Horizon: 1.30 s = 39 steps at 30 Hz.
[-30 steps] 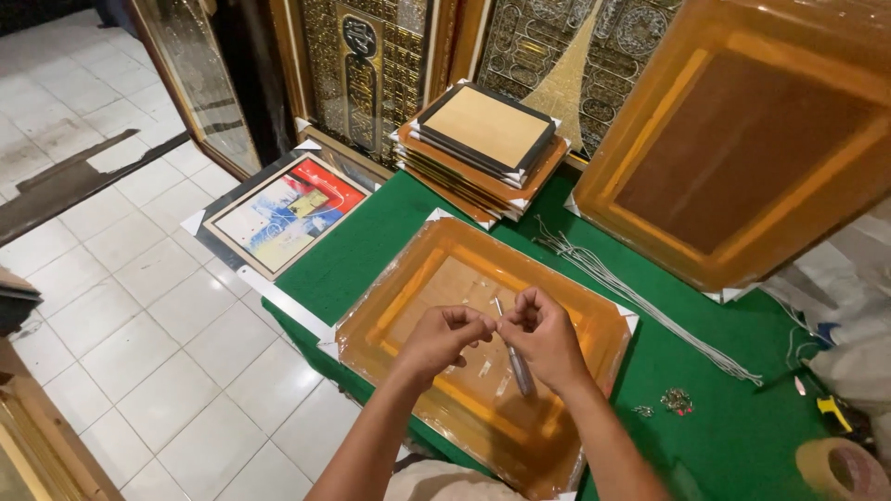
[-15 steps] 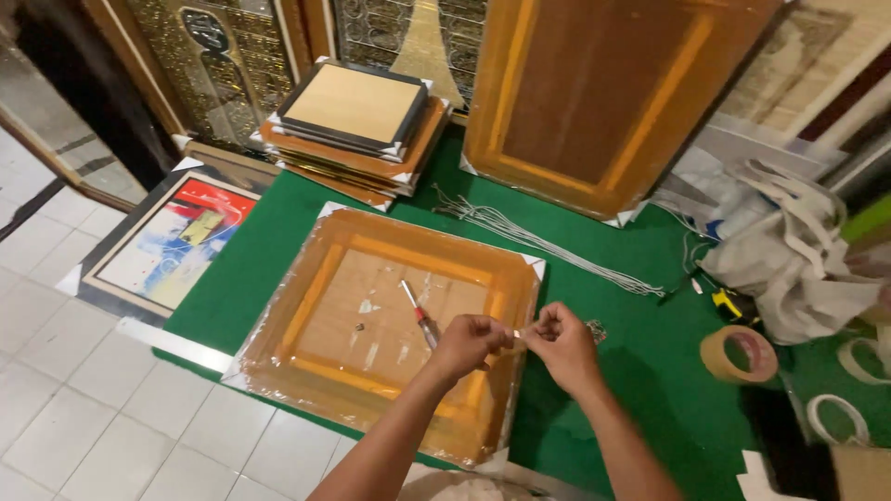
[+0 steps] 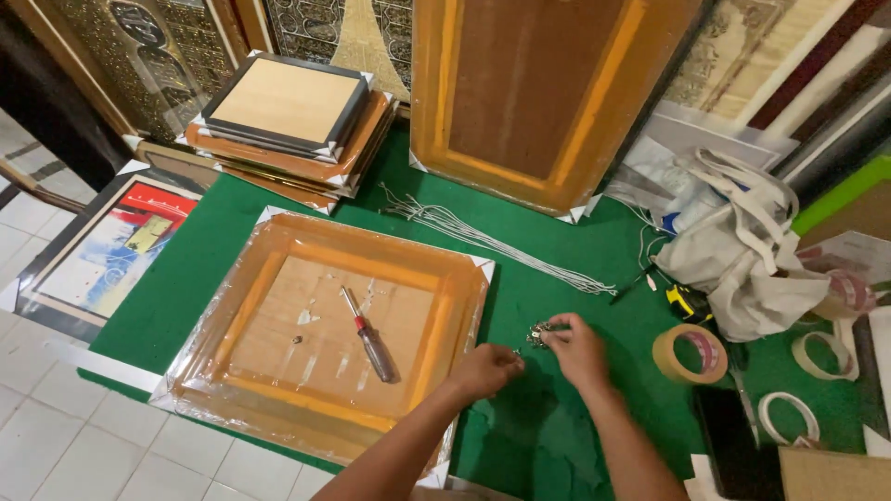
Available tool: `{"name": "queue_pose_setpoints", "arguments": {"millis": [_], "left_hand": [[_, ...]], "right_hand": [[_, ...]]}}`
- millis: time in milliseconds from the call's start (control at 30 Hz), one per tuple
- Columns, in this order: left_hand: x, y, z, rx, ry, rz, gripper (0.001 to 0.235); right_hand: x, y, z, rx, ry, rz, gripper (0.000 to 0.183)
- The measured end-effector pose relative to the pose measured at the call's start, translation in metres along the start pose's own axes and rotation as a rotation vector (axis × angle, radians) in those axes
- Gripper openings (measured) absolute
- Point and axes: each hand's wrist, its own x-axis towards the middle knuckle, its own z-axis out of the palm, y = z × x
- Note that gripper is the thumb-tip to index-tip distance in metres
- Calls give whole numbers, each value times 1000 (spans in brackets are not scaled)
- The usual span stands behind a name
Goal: The person attaches small metal hardware to the back of a wooden picture frame using a screwdriver. They then move a framed artwork to the wall and return to the table to continue attaching hardware to the frame.
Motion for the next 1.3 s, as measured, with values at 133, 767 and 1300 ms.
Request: {"name": "queue_pose_setpoints", "arguments": {"millis": [133,767,1300], "left_hand": [[-4,-1,-11,-3,10,-7,33],[-96,-175,-158,-571,659,-145,26],[-206,-209,-264,-578,865,-230,34]], "right_hand": [[28,30,3,-56,44,48,40],[-59,-166,155,-203,-213,-337,25],[-118,-300,283,-684,-421,-664,18]]}}
